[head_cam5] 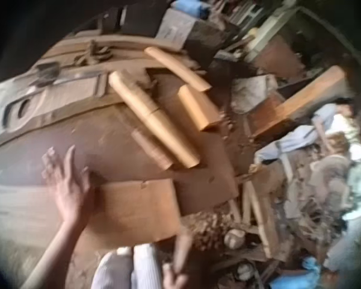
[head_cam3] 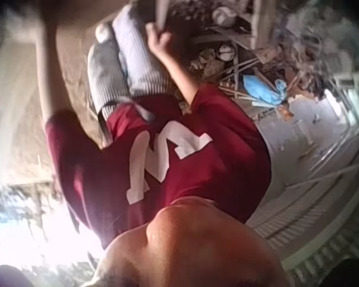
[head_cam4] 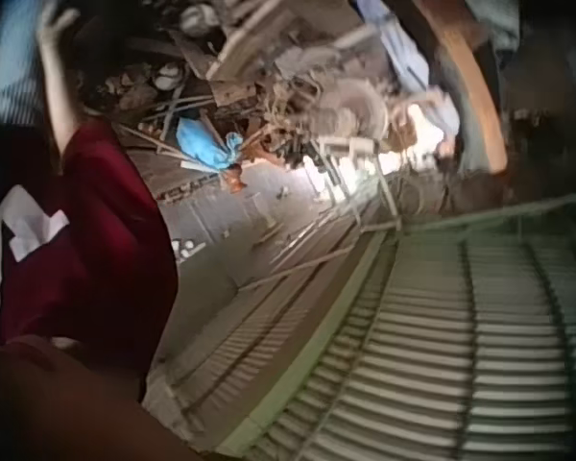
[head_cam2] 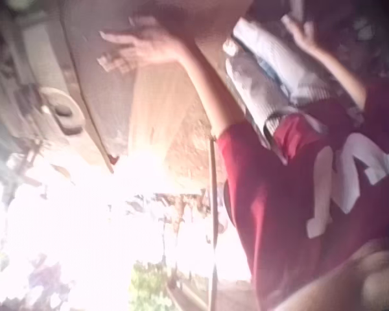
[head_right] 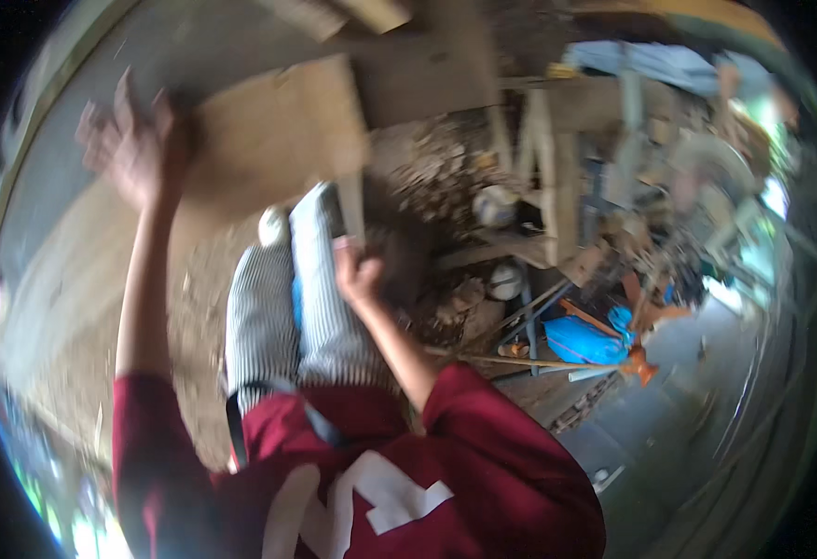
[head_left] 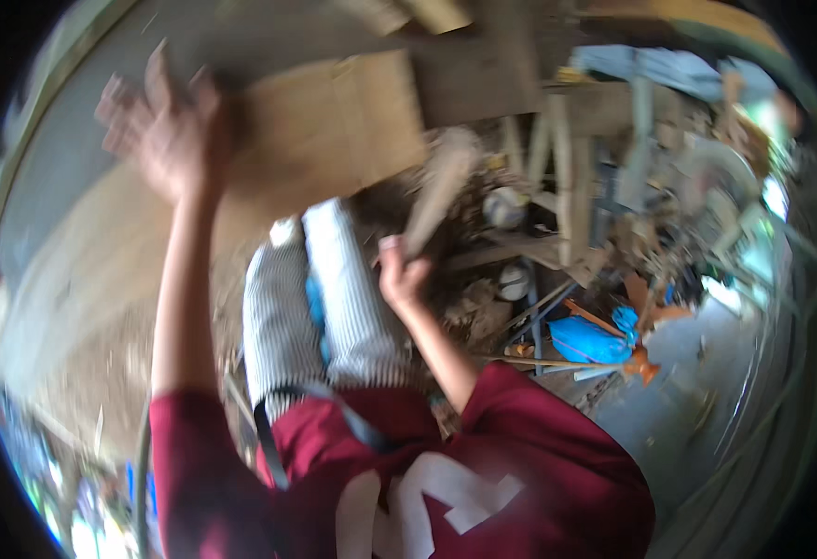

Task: The person is using a hand saw to cut a piece of wood on a workbench.

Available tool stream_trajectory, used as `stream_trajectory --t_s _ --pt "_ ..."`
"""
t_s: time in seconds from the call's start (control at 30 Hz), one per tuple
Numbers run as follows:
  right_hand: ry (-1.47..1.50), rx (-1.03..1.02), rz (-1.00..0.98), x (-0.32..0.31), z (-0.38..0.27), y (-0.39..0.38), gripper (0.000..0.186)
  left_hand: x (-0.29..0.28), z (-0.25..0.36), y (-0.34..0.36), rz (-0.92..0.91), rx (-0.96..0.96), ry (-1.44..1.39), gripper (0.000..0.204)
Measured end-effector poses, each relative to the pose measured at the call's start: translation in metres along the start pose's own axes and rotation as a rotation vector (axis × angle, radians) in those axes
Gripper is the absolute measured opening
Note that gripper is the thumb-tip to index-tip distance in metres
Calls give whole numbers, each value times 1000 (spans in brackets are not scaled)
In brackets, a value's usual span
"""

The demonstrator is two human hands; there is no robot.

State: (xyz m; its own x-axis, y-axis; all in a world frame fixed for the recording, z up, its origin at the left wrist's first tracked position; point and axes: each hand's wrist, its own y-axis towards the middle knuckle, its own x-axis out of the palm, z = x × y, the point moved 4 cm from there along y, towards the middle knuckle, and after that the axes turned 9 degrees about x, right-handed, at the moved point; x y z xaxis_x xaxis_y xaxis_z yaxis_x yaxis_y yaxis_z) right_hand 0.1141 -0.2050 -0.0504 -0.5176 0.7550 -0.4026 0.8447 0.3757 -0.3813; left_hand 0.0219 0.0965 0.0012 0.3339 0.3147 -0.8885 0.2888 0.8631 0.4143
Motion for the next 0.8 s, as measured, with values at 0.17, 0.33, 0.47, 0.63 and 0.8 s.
stream_trajectory --t_s 0.17,0.33,0.47,0.63,0.8 --pt "-17 -251 -159 52 -27 25 21 -5 -17 -9 106 63 44 51" --pt "-64 -258 -199 52 -28 40 21 -4 -4 -4 110 66 39 51" --pt "-98 -244 -238 49 -27 43 22 0 -2 -6 101 68 5 52" --pt "-147 -258 -243 49 -32 39 19 0 -8 -8 88 54 -13 53" --pt "-160 -196 -272 54 -29 42 15 0 -6 -7 106 61 -19 52"
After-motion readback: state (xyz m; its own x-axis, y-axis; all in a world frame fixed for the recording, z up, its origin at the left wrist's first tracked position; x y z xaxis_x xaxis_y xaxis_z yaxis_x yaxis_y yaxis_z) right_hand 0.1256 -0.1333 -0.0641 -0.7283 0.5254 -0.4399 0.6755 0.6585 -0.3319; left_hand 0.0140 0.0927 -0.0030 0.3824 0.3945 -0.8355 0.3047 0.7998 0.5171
